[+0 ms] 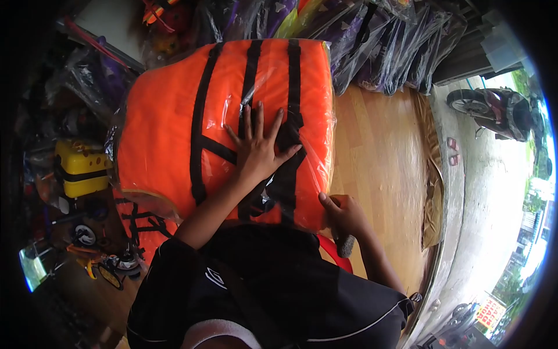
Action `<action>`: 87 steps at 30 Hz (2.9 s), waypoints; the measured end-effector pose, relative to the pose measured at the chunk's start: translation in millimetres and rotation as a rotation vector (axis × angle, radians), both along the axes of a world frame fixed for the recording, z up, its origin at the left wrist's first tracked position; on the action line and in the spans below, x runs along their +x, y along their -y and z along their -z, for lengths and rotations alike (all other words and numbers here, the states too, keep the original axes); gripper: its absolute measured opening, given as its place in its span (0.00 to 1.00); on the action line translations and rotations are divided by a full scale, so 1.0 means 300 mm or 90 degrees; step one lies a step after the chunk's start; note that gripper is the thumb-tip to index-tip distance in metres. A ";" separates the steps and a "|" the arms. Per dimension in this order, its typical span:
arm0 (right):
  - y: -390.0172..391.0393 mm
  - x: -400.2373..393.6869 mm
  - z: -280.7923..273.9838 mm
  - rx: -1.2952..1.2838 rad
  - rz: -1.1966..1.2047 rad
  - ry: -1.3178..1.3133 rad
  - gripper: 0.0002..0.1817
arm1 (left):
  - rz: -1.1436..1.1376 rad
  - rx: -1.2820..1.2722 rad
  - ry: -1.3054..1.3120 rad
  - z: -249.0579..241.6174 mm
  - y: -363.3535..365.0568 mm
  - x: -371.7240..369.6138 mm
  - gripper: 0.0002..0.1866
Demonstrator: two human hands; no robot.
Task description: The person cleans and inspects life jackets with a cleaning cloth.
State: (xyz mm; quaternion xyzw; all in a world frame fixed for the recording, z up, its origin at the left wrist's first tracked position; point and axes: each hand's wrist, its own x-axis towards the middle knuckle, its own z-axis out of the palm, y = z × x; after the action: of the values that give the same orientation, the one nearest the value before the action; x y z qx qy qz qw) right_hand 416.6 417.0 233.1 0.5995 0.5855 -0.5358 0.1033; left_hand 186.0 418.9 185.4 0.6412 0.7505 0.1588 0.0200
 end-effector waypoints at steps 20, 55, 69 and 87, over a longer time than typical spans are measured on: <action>-0.532 -0.779 0.223 0.879 -0.548 -0.032 0.29 | 0.045 0.045 0.094 0.007 0.105 0.011 0.35; -0.955 -1.009 0.160 0.906 -0.013 -0.179 0.27 | 0.066 0.052 0.133 0.018 0.103 0.031 0.38; -0.700 -1.571 0.364 0.453 -0.615 -0.053 0.44 | 0.105 0.065 0.189 0.044 0.095 0.014 0.32; -0.791 -1.617 0.109 0.596 0.217 -0.279 0.43 | 0.099 0.034 0.154 0.024 0.095 0.003 0.32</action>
State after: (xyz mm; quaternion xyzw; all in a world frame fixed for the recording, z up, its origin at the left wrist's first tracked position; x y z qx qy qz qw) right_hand -68.4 654.4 200.4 0.5420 0.6641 -0.3393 -0.3874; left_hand 186.9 390.3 178.1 0.6737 0.6864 0.2527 0.1055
